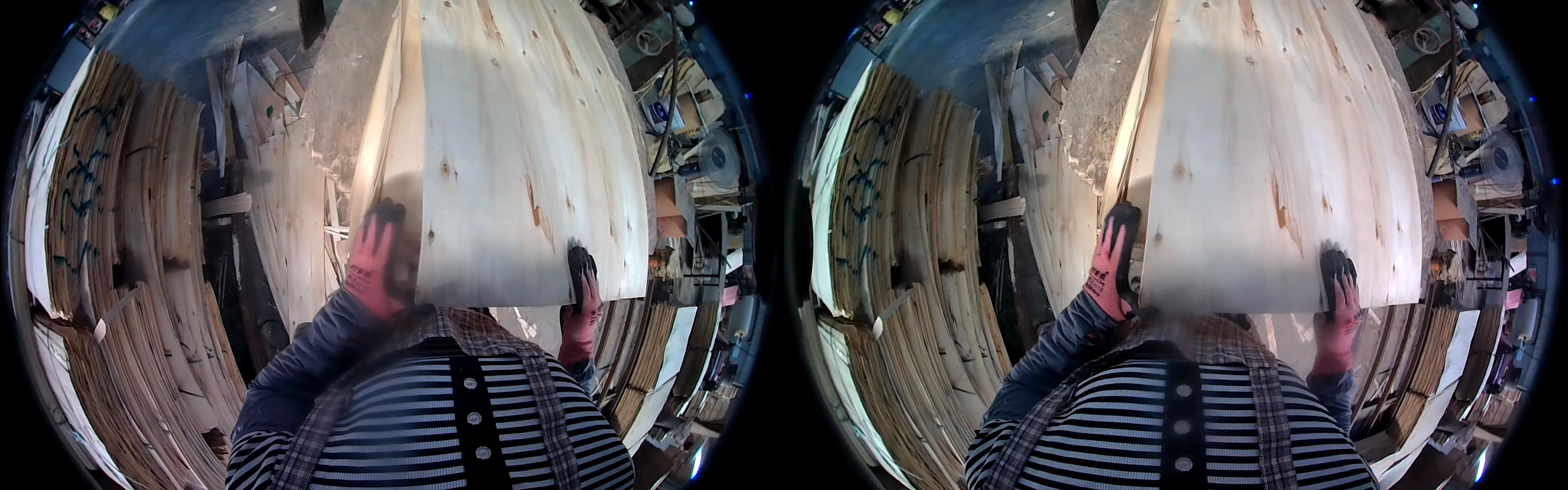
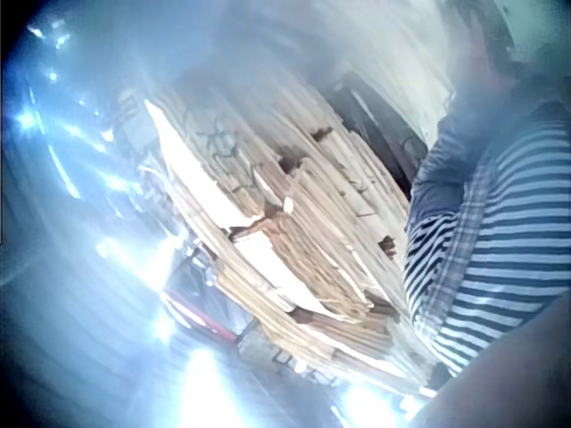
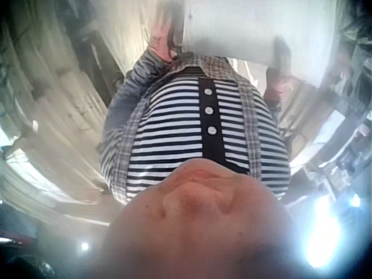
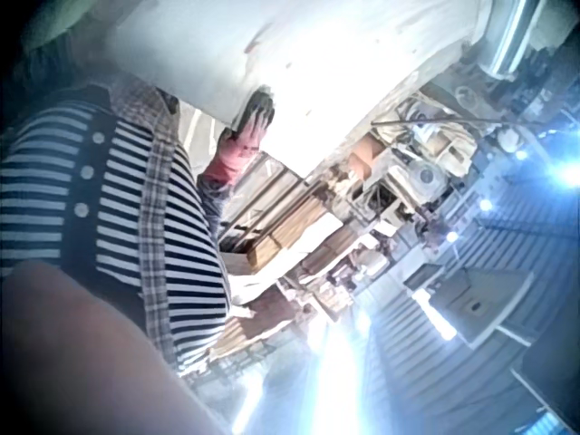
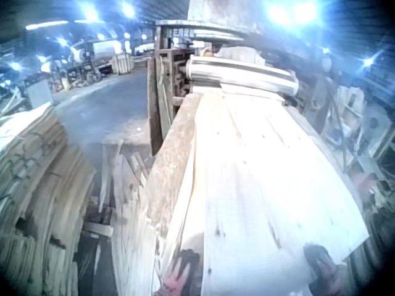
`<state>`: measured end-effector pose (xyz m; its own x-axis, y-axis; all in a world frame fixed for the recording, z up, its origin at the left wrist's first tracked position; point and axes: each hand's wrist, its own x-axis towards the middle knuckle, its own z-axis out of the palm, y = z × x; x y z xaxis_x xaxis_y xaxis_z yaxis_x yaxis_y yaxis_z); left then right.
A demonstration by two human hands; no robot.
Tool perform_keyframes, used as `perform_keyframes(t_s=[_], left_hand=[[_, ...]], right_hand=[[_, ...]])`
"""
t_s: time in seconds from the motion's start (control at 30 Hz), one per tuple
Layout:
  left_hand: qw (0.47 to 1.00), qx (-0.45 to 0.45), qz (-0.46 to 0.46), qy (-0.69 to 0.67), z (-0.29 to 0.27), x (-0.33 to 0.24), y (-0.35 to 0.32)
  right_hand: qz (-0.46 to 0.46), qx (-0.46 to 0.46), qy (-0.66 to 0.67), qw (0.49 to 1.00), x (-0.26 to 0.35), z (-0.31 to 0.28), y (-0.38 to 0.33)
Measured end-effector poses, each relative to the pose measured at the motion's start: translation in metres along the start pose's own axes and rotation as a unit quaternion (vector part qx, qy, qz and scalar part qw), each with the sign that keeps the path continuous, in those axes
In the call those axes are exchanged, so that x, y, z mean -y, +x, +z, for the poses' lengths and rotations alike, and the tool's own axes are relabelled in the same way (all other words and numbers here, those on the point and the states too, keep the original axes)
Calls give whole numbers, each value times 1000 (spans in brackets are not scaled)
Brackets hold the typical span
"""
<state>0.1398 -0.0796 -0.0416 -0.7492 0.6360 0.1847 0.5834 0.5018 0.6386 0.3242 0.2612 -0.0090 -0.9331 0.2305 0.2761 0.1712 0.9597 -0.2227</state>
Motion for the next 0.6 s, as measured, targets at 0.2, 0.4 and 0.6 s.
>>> perform_keyframes(t_s=[0.2,0.4,0.6], left_hand=[[981,74,-117,137,4,32,2],[976,27,-169,133,14,41,13],[981,-70,-109,143,17,34,22]], right_hand=[[-18,-28,-26,999,21,-3,51],[27,-48,45,997,-4,27,109],[-43,-32,7,999,16,53,197]])
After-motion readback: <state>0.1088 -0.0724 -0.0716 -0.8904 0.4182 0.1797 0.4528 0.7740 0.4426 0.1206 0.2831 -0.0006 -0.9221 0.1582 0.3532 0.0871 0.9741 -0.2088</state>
